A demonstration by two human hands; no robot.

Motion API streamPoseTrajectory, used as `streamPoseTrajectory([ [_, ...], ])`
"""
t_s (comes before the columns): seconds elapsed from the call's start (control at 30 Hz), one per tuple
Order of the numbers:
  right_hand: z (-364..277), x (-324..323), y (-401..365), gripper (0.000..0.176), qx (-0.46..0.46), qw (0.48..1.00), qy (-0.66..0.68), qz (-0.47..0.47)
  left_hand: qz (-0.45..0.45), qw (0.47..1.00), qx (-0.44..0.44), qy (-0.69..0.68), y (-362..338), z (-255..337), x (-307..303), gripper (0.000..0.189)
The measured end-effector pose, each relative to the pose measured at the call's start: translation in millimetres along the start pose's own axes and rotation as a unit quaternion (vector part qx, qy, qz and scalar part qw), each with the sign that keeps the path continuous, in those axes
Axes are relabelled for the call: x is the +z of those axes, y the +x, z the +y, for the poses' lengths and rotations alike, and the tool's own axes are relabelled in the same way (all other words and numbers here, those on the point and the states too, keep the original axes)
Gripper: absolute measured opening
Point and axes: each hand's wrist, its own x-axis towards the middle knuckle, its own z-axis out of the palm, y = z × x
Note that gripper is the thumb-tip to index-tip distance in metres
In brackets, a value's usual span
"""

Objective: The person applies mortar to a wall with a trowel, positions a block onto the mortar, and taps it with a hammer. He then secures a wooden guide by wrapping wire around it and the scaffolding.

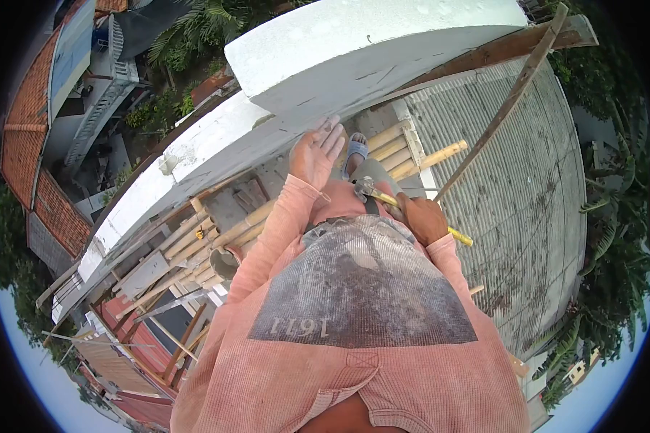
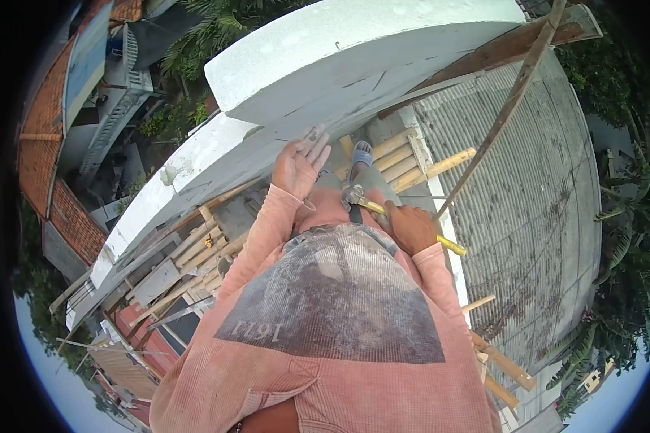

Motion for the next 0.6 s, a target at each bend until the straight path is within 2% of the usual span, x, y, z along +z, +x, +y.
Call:
streamPoseTrajectory([
  [0.07,-2.8,11.2,-7.4,0.035,0.018,1.000,0.009,0.017,-0.021,0.986,-0.017,-0.165,36.5,4.0,14.7,0.056],
  [0.17,-7.6,28.4,-18.0,0.037,0.041,0.998,0.028,0.045,0.016,0.964,-0.074,-0.253,72.5,24.1,13.2,0.062],
  [0.27,-14.5,39.3,-24.7,0.041,0.056,0.995,0.054,0.066,0.007,0.969,-0.076,-0.237,73.4,28.0,8.5,0.060],
  [0.47,-27.6,47.8,-28.7,0.048,0.064,0.993,0.058,0.080,0.040,0.947,-0.123,-0.295,77.2,37.2,7.1,0.053],
  [0.6,-29.1,57.7,-31.1,0.047,0.079,0.990,0.075,0.091,0.058,0.960,-0.080,-0.261,75.1,26.3,6.4,0.053],
])
